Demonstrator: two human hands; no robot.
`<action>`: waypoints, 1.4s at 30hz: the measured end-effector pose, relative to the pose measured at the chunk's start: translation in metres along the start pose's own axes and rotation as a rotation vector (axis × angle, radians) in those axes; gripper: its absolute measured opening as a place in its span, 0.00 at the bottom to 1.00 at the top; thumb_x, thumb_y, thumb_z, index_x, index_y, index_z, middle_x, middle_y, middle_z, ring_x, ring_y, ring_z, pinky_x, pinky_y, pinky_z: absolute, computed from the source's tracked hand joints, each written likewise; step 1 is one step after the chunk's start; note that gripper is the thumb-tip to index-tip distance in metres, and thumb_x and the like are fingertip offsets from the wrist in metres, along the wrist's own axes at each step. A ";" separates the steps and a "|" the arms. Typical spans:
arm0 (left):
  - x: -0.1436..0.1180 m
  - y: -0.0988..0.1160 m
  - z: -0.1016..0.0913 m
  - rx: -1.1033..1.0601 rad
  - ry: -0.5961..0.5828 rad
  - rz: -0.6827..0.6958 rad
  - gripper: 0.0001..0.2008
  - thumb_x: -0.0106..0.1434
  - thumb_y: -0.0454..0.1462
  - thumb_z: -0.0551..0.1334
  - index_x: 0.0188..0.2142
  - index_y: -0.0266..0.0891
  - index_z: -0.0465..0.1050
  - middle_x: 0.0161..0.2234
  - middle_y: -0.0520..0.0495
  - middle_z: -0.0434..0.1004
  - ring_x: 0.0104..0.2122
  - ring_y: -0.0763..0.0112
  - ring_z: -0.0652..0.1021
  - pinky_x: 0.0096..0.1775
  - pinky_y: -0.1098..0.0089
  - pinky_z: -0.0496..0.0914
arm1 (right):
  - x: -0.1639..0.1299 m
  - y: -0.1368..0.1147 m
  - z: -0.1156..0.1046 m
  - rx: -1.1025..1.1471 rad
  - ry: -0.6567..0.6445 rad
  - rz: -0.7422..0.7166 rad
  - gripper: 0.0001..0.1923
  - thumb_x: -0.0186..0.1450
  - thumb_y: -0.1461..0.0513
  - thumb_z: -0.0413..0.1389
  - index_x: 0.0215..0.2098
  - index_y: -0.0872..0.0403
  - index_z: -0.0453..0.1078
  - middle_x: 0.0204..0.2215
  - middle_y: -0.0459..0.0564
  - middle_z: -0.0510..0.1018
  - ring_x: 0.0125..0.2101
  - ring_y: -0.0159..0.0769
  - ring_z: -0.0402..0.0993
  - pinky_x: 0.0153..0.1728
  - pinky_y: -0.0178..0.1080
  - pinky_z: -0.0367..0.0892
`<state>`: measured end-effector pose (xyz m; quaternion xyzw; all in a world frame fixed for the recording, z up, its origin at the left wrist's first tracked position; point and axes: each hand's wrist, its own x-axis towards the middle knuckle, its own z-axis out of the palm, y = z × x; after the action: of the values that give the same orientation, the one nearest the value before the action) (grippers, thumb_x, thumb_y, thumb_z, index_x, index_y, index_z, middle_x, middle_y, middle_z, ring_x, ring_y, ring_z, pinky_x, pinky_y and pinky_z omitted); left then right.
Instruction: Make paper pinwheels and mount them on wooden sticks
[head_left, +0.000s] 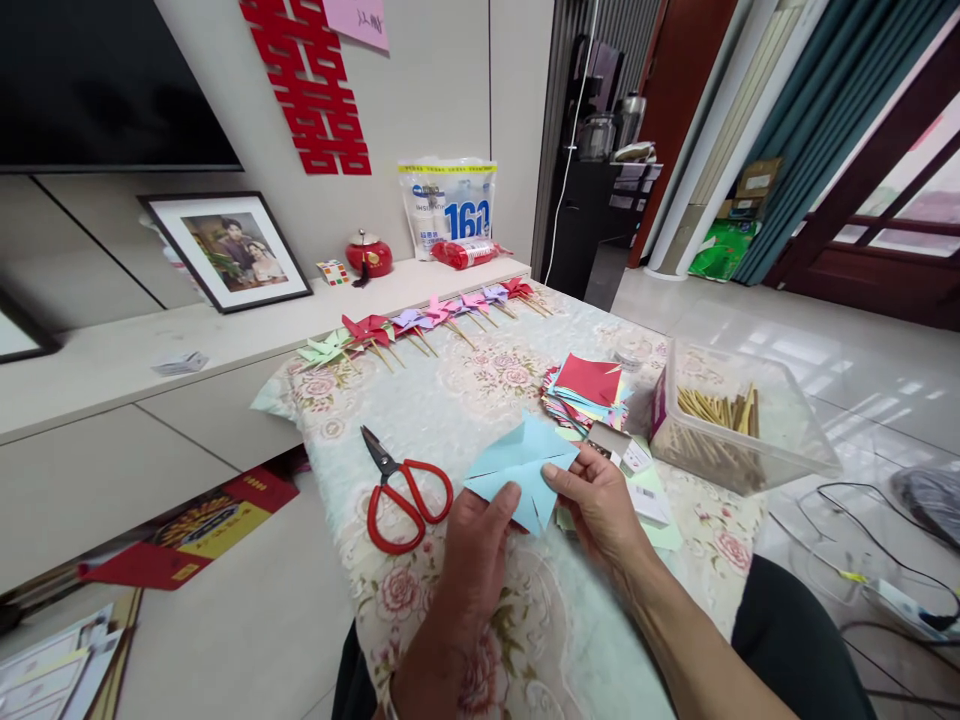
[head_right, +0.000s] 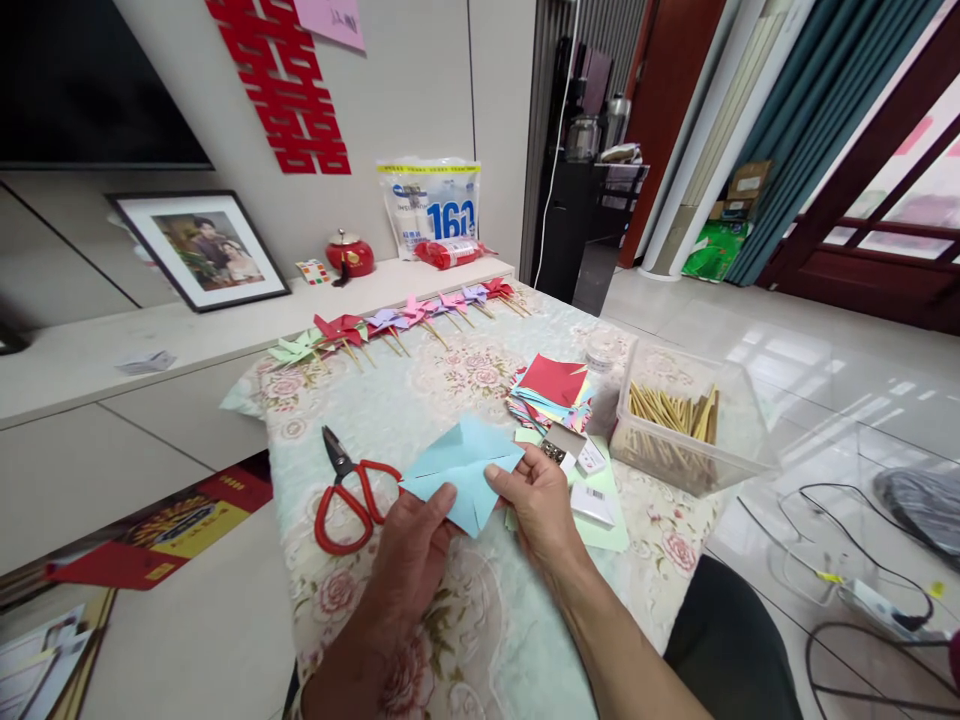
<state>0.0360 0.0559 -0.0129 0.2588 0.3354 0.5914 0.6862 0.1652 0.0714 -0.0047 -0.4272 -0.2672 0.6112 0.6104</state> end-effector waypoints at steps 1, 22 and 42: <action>0.001 0.000 0.002 -0.010 0.004 -0.008 0.25 0.54 0.40 0.73 0.51 0.36 0.76 0.37 0.45 0.83 0.33 0.64 0.80 0.34 0.69 0.72 | 0.000 0.001 0.000 -0.012 -0.001 -0.004 0.25 0.41 0.57 0.77 0.35 0.54 0.77 0.24 0.43 0.80 0.21 0.30 0.72 0.21 0.31 0.67; 0.012 0.003 0.015 -0.028 0.103 0.002 0.17 0.50 0.38 0.74 0.40 0.36 0.80 0.30 0.48 0.83 0.28 0.68 0.79 0.33 0.70 0.71 | 0.002 -0.002 -0.004 -0.086 -0.001 -0.032 0.24 0.44 0.57 0.75 0.37 0.54 0.77 0.22 0.42 0.78 0.21 0.29 0.69 0.25 0.32 0.66; 0.011 0.004 0.002 0.129 0.128 -0.006 0.17 0.48 0.40 0.74 0.37 0.35 0.80 0.27 0.47 0.81 0.25 0.67 0.77 0.31 0.69 0.70 | 0.000 0.004 -0.008 -0.293 -0.091 -0.136 0.20 0.53 0.54 0.71 0.40 0.53 0.77 0.27 0.46 0.81 0.26 0.37 0.74 0.27 0.37 0.68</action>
<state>0.0363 0.0675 -0.0102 0.2631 0.4165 0.5820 0.6470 0.1705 0.0695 -0.0119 -0.4645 -0.4090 0.5416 0.5689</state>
